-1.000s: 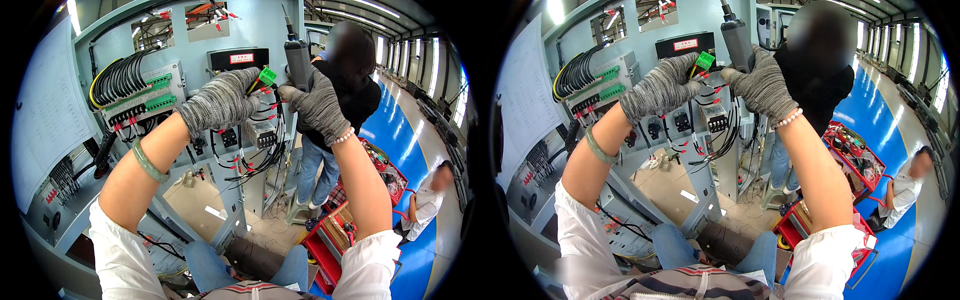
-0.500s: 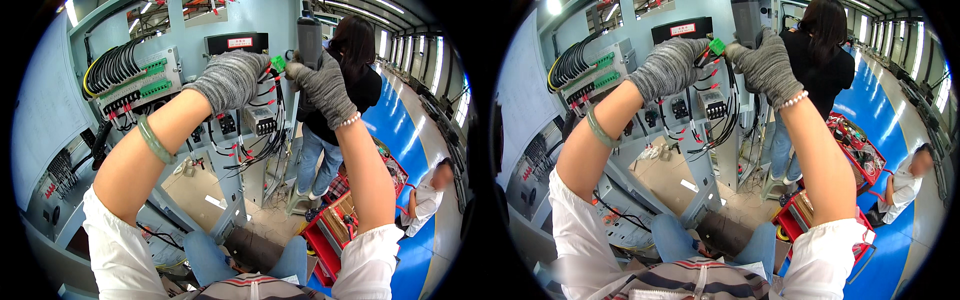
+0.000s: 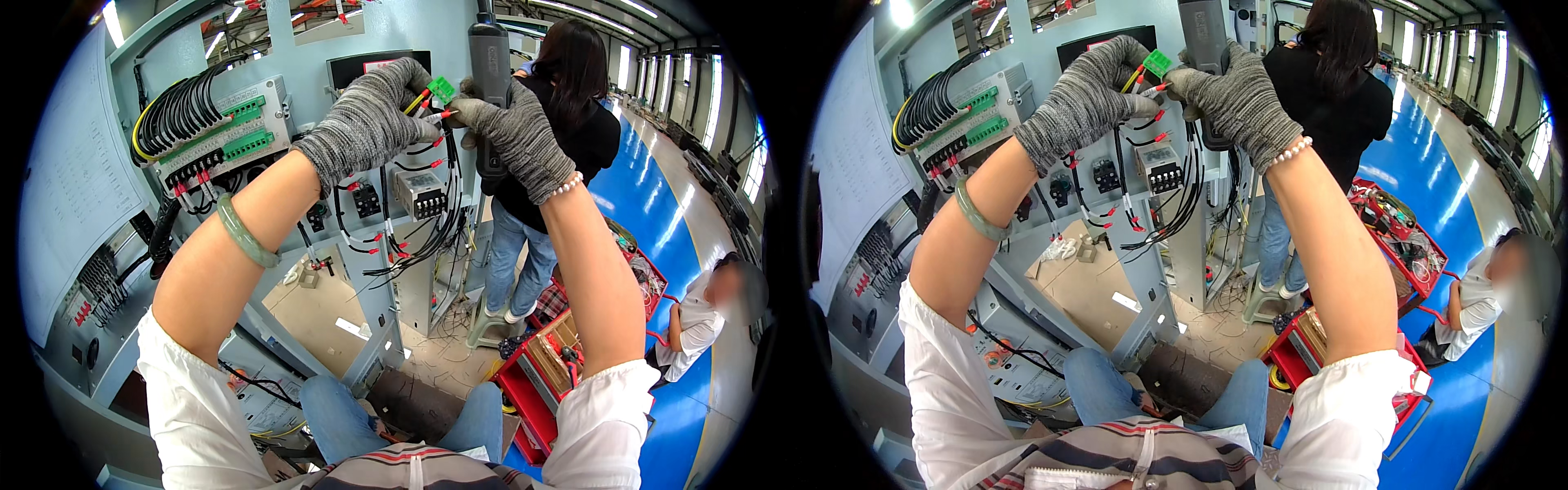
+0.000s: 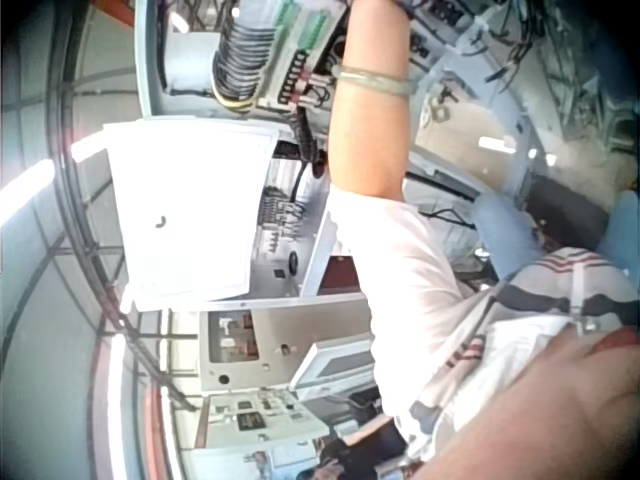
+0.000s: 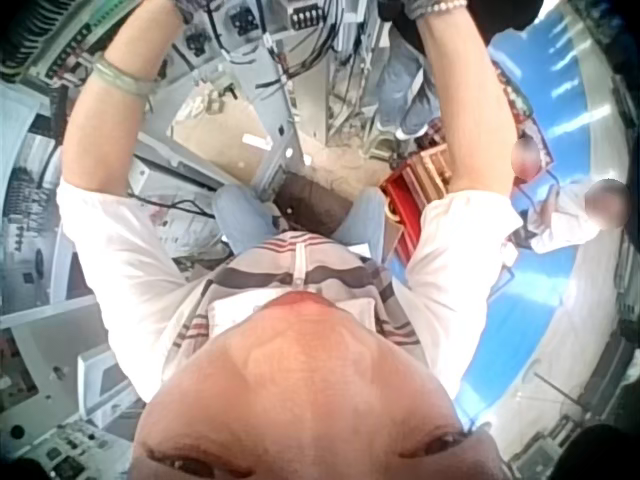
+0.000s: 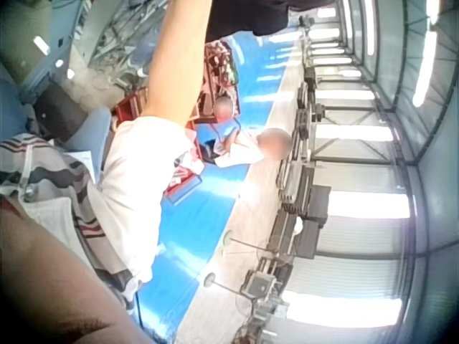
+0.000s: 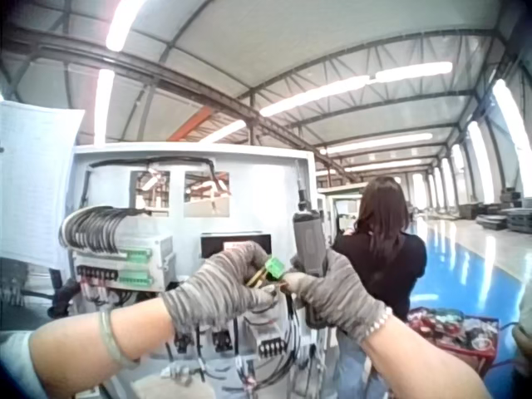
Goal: The person works on an open electrical cabinet, stripping wire ends with pliers and securing them into terminal blocks using a cordless screwdriver. They also remove a slipper to show a bare foot briefly before resuming wiring.
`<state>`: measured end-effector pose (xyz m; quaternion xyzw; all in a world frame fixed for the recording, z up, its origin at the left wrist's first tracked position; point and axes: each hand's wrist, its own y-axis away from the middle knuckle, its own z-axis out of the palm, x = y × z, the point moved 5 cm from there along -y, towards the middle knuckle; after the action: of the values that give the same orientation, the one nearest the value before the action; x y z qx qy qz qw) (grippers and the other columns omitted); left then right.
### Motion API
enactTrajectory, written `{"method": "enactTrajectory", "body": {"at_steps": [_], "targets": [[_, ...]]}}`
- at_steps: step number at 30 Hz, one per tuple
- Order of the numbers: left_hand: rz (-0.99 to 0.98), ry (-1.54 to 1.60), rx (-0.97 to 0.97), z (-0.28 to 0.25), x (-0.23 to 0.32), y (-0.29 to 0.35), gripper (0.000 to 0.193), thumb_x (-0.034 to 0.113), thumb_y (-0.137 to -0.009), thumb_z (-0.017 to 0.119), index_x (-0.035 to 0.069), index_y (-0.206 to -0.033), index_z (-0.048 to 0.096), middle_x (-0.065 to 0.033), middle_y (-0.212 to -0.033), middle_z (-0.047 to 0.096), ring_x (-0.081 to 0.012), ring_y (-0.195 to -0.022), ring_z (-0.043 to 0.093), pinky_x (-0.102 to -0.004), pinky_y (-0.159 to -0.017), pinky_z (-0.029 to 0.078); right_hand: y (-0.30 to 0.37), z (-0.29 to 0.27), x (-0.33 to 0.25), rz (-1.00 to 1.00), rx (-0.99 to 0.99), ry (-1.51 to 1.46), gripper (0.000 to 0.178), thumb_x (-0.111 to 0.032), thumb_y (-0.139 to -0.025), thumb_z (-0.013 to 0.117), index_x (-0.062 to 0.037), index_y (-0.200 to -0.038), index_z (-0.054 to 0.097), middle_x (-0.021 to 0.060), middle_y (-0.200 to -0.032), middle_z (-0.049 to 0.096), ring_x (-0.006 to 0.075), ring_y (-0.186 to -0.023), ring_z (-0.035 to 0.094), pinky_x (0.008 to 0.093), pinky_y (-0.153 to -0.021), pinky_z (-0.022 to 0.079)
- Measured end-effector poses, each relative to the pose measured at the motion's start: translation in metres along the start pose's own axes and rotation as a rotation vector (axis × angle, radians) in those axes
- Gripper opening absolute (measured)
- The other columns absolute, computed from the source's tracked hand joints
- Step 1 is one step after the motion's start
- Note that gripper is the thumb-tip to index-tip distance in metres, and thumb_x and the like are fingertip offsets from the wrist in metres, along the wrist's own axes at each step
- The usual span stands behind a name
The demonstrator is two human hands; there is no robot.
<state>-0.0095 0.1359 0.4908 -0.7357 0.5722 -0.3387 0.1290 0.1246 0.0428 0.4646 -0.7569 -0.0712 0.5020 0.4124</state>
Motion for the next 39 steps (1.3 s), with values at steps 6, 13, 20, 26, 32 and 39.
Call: {"method": "enactTrajectory", "body": {"at_steps": [6, 13, 20, 26, 32, 39], "targets": [[0.018, -0.114, 0.037, -0.001, 0.005, 0.003, 0.046, 0.02, -0.065, 0.081, 0.006, -0.102, 0.057, -0.0062, -0.091, 0.063, -0.0134, -0.086, 0.06, -0.0303, -0.082, 0.05, 0.001, 0.001, 0.005, 0.025, -0.018, -0.086, 0.043, -0.023, -0.075, 0.073, 0.0033, -0.102, 0.054, 0.0114, -0.078, 0.065, 0.0133, -0.057, 0.063, 0.0241, -0.049, 0.052], [0.016, -0.183, 0.104, -0.001, 0.01, 0.005, 0.046, 0.023, -0.066, 0.082, 0.006, -0.102, 0.058, -0.0062, -0.088, 0.063, -0.0129, -0.083, 0.06, -0.0292, -0.078, 0.051, 0.005, 0.006, 0.001, 0.041, -0.027, -0.055, 0.047, -0.025, -0.074, 0.075, 0.0025, -0.105, 0.053, 0.011, -0.078, 0.065, 0.0132, -0.055, 0.062, 0.0235, -0.047, 0.051], [0.003, 0.029, -0.045, -0.003, 0.002, 0.005, 0.047, 0.025, -0.065, 0.083, 0.004, -0.101, 0.059, -0.0047, -0.086, 0.064, -0.0102, -0.081, 0.06, -0.0277, -0.077, 0.051, 0.011, 0.002, 0.014, 0.028, 0.028, -0.128, 0.044, -0.024, -0.075, 0.075, 0.0033, -0.104, 0.054, 0.0118, -0.08, 0.065, 0.013, -0.055, 0.062, 0.0233, -0.047, 0.051], [-0.02, -0.017, -0.025, -0.002, 0.006, 0.008, 0.045, 0.024, -0.068, 0.081, 0.003, -0.102, 0.06, -0.005, -0.086, 0.064, -0.0103, -0.082, 0.06, -0.0276, -0.078, 0.051, 0.011, 0.007, 0.004, 0.007, -0.013, -0.099, 0.045, -0.023, -0.075, 0.075, 0.0039, -0.105, 0.055, 0.0128, -0.082, 0.065, 0.0135, -0.059, 0.063, 0.0228, -0.049, 0.052], [-0.056, 0.127, -0.087, -0.003, -0.001, 0.012, 0.043, 0.028, -0.072, 0.078, 0.006, -0.105, 0.061, -0.0034, -0.084, 0.063, -0.0096, -0.076, 0.06, -0.0261, -0.066, 0.053, 0.012, 0.008, 0.006, -0.016, 0.032, -0.127, 0.045, -0.022, -0.075, 0.076, 0.0045, -0.104, 0.055, 0.0134, -0.083, 0.065, 0.0146, -0.065, 0.065, 0.0229, -0.052, 0.055], [-0.017, 0.083, -0.068, -0.001, -0.001, 0.012, 0.044, 0.032, -0.072, 0.078, 0.006, -0.104, 0.062, -0.0033, -0.081, 0.063, -0.0097, -0.073, 0.06, -0.0262, -0.064, 0.052, 0.009, 0.011, 0.006, 0.072, 0.031, -0.113, 0.047, -0.024, -0.074, 0.077, 0.0058, -0.103, 0.055, 0.0135, -0.083, 0.065, 0.0164, -0.063, 0.066, 0.0237, -0.05, 0.056]]}}
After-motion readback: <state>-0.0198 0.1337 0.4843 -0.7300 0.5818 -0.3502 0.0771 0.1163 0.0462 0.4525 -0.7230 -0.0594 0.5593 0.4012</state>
